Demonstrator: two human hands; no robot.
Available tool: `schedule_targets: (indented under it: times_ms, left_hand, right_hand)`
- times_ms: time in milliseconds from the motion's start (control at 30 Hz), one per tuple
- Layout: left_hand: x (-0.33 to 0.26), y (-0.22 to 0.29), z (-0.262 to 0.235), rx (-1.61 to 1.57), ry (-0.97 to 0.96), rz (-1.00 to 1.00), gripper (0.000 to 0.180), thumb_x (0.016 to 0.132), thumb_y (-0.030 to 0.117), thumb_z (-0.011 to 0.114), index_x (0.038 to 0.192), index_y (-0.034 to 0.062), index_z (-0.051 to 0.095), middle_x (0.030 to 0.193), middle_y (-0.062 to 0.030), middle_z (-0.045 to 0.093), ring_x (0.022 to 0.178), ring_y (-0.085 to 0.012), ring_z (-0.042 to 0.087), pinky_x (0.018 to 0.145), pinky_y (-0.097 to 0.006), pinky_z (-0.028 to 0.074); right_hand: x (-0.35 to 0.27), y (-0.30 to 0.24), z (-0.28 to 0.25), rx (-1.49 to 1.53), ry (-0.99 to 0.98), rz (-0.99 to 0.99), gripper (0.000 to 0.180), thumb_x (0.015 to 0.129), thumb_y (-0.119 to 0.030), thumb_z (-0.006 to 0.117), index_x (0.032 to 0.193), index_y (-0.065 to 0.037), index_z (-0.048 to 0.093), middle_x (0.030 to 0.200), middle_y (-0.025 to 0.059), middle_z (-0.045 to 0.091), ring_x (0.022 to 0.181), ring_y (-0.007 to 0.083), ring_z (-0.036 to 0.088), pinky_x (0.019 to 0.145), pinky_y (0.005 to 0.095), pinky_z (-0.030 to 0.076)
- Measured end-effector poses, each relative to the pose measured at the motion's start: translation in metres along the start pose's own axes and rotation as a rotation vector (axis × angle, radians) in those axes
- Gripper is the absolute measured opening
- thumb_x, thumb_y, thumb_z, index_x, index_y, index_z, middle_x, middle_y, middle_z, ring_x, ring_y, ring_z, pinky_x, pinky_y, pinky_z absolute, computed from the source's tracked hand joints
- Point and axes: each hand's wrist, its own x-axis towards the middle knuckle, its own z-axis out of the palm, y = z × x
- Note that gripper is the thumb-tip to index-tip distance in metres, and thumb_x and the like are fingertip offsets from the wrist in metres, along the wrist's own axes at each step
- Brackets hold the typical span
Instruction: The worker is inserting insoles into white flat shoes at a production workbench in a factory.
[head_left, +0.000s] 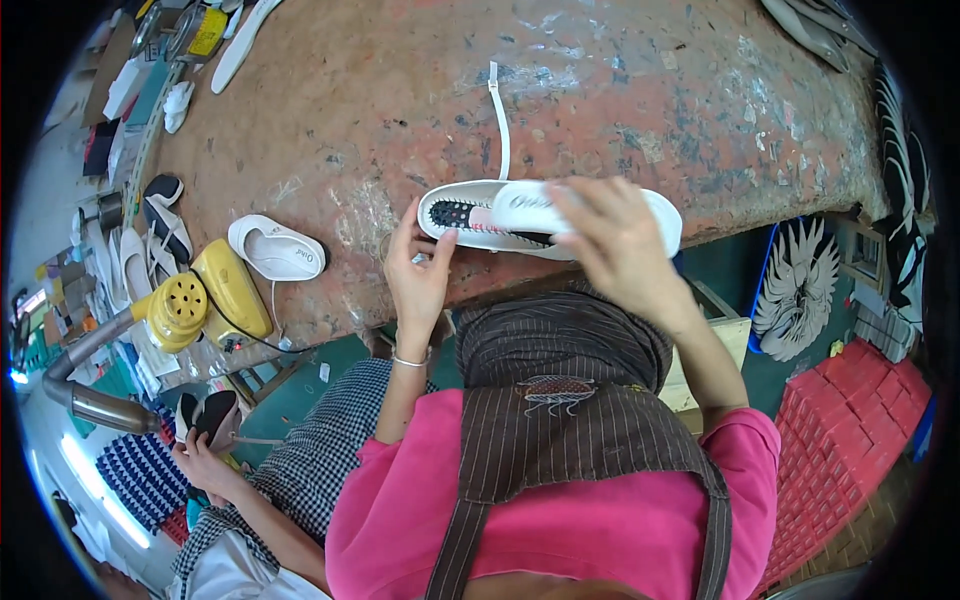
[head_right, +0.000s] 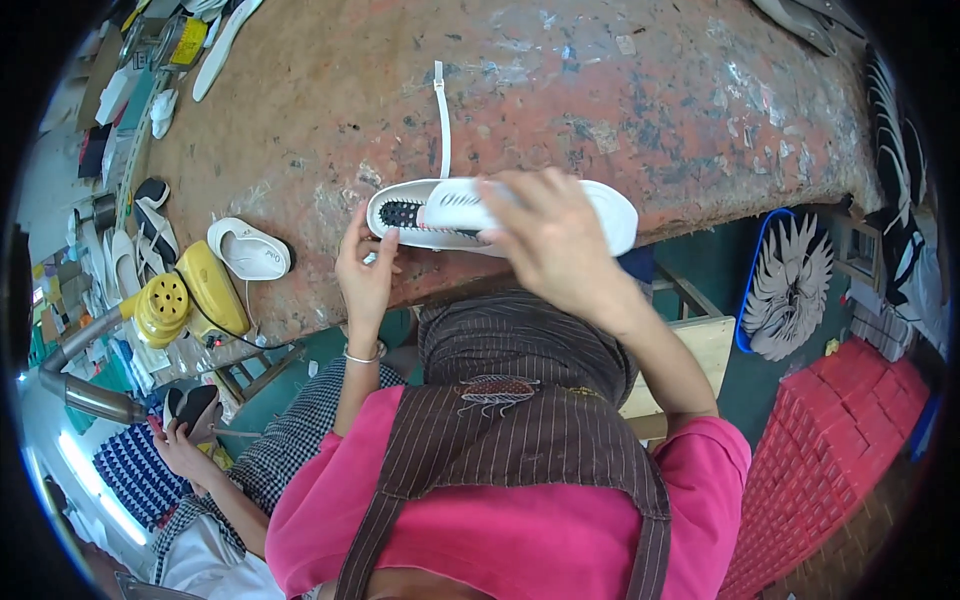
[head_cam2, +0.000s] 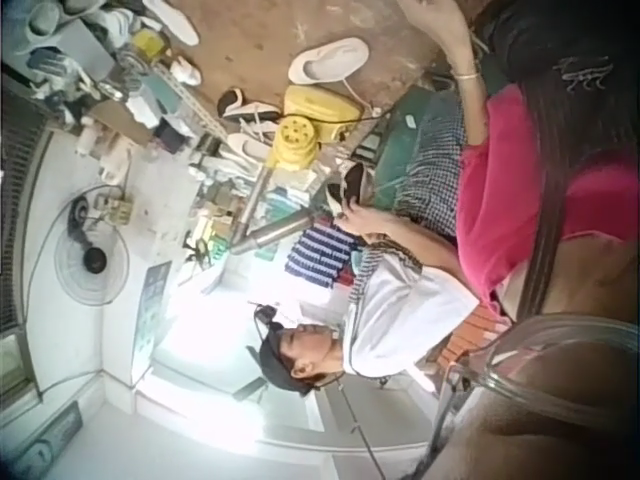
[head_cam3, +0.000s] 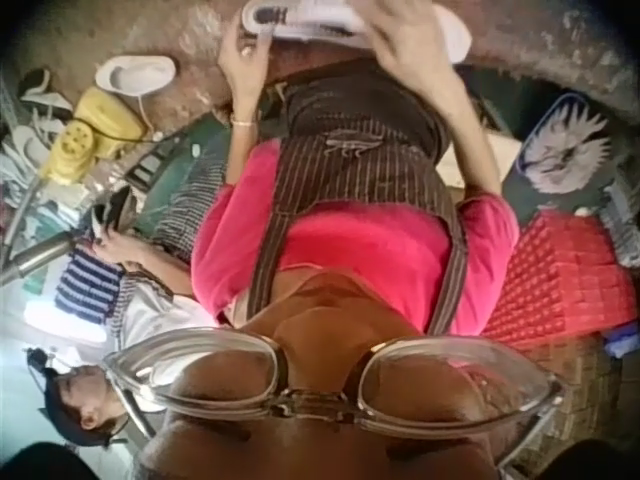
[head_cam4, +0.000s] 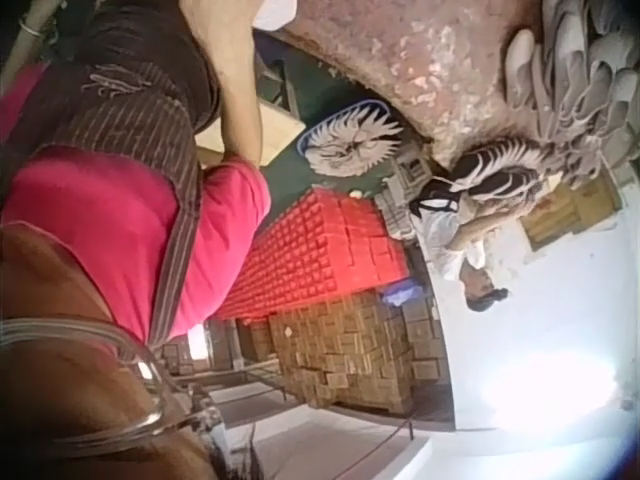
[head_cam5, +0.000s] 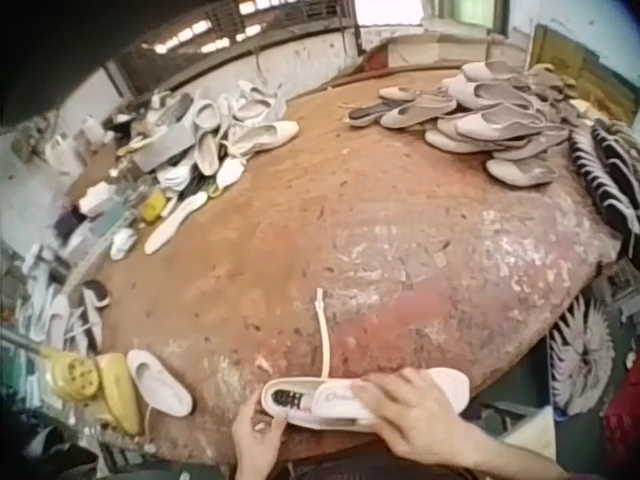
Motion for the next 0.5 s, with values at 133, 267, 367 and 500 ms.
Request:
schedule_targets:
  times_ms: [133,267,367,500]
  left_hand:
    - [0.001,0.005,0.005,-0.079,-0.013,0.054,0.056,0.079,0.012,0.081,0.128,-0.0041,0.057,0.096,-0.0096,0.065,0.068,-0.0111,0.061,0.063,-0.025,0.051]
    - [0.010,-0.005,-0.002,-0.013,-0.034,0.073,0.051,0.077,0.013,0.083,0.120,-0.0044,0.061,0.097,-0.0098,0.067,0.068,-0.0103,0.062,0.062,-0.025,0.051]
    - [0.017,-0.009,-0.002,-0.053,-0.035,0.065,0.047,0.078,0.014,0.083,0.116,-0.0041,0.062,0.092,-0.0085,0.068,0.067,-0.0092,0.061,0.060,-0.025,0.051]
    - [0.024,-0.007,0.000,-0.139,-0.033,0.048,0.041,0.080,0.015,0.082,0.110,-0.0042,0.062,0.084,-0.0065,0.068,0.061,-0.0069,0.060,0.054,-0.023,0.049]
  right_hand:
    - [0.006,-0.016,0.049,0.061,0.061,-0.032,0.035,0.072,-0.011,0.075,0.107,-0.007,0.073,0.114,0.0128,0.063,0.102,0.0290,0.059,0.091,0.0419,0.044]
    - [0.017,-0.020,0.078,0.167,0.084,0.017,0.023,0.071,-0.007,0.075,0.094,-0.008,0.077,0.110,0.0123,0.068,0.100,0.0277,0.063,0.090,0.0409,0.046]
    - [0.023,-0.022,0.087,0.209,0.094,0.064,0.025,0.071,-0.006,0.074,0.096,-0.007,0.077,0.110,0.0125,0.068,0.101,0.0286,0.063,0.092,0.0410,0.046]
    - [0.029,-0.027,0.094,0.242,0.081,0.099,0.025,0.071,-0.006,0.074,0.096,-0.006,0.077,0.110,0.0122,0.068,0.101,0.0289,0.063,0.092,0.0408,0.047]
